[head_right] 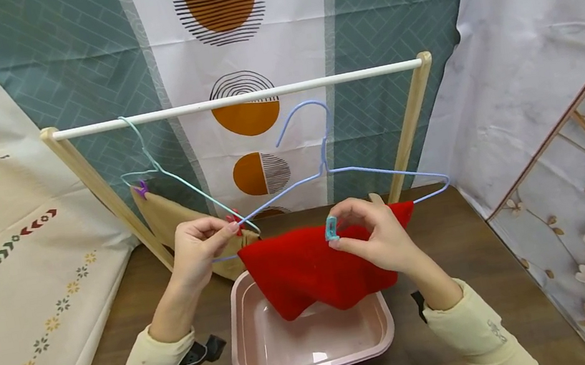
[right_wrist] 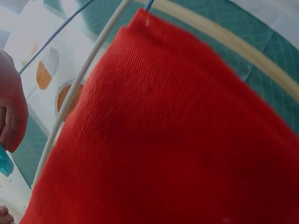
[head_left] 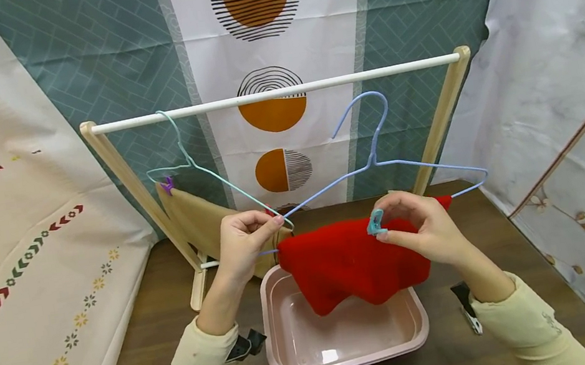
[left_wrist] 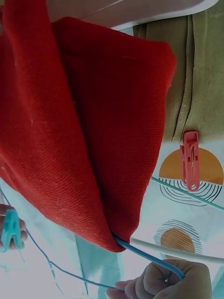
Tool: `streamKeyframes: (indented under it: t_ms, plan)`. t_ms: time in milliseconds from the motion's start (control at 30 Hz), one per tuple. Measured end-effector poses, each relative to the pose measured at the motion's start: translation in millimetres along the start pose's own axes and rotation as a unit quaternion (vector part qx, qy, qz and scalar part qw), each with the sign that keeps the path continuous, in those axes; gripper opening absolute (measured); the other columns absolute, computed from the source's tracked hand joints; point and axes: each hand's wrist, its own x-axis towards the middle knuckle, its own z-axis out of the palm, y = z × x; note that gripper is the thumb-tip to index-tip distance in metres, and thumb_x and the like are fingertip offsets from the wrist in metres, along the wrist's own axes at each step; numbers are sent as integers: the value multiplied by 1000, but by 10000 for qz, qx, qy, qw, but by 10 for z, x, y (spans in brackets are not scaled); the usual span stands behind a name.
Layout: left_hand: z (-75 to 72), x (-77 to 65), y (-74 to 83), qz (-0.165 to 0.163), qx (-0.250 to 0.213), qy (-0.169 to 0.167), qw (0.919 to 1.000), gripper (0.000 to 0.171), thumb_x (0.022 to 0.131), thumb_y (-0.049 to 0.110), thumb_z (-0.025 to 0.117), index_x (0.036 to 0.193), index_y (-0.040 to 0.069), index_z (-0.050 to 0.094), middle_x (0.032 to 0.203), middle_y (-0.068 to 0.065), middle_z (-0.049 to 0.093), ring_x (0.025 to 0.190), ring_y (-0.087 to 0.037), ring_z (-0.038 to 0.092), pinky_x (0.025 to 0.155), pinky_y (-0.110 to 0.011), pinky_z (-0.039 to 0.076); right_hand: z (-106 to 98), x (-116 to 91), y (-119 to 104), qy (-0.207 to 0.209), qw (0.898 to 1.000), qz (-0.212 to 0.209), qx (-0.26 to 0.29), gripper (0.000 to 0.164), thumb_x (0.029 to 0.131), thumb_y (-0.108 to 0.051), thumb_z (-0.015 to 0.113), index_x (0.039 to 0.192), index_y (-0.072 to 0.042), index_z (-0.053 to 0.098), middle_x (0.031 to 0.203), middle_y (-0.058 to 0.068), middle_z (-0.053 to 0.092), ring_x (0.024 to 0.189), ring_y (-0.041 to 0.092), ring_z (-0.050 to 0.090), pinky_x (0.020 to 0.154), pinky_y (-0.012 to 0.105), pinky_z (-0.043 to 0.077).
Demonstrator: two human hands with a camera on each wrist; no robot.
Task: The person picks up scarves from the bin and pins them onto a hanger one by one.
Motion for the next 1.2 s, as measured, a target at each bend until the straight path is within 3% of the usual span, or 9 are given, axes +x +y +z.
streamKeyframes:
  t_ms: [133,200,667,900,1200]
  plan:
    - [-28,-2,2,25,45,5,10000,13,77,-11,61,66,-16,59,54,3,53,48,-6,30,42,-22,20,91,63,24,-103,9997,126,-156,35,67,23,64,98,10,55,87,15,59,77,21,59,71,29,52]
    - [-38,-7,6,17,43,14,10000,14,77,-11,61,67,-19,56,54,3,54,48,-6,29,42,-23,19,130,85,34,-158,9993,225,-271,33,69,19,66,98,8,56,87,14,59,78,20,59,71,31,52]
    - [-21,-20,12,-166,114,-162,9997,15,78,-8,63,70,-20,59,62,4,62,52,-7,38,46,-18,29,331,164,64,-113,9989,320,-321,29,70,17,67,94,4,59,85,13,62,76,19,61,73,29,51]
    - [-75,-35,1,-40,178,-166,9997,15,78,-8,63,69,-18,59,57,7,58,51,-8,32,45,-22,23,451,217,119,-59,9998,69,-190,25,69,18,67,90,4,60,82,14,62,74,18,61,71,29,52]
    - [-98,-24,13,-44,201,-166,9997,15,79,-7,63,70,-19,59,60,2,61,51,-8,34,45,-20,25,613,312,164,78,9999,34,69,16,71,15,67,83,5,63,80,16,65,75,19,63,69,29,52]
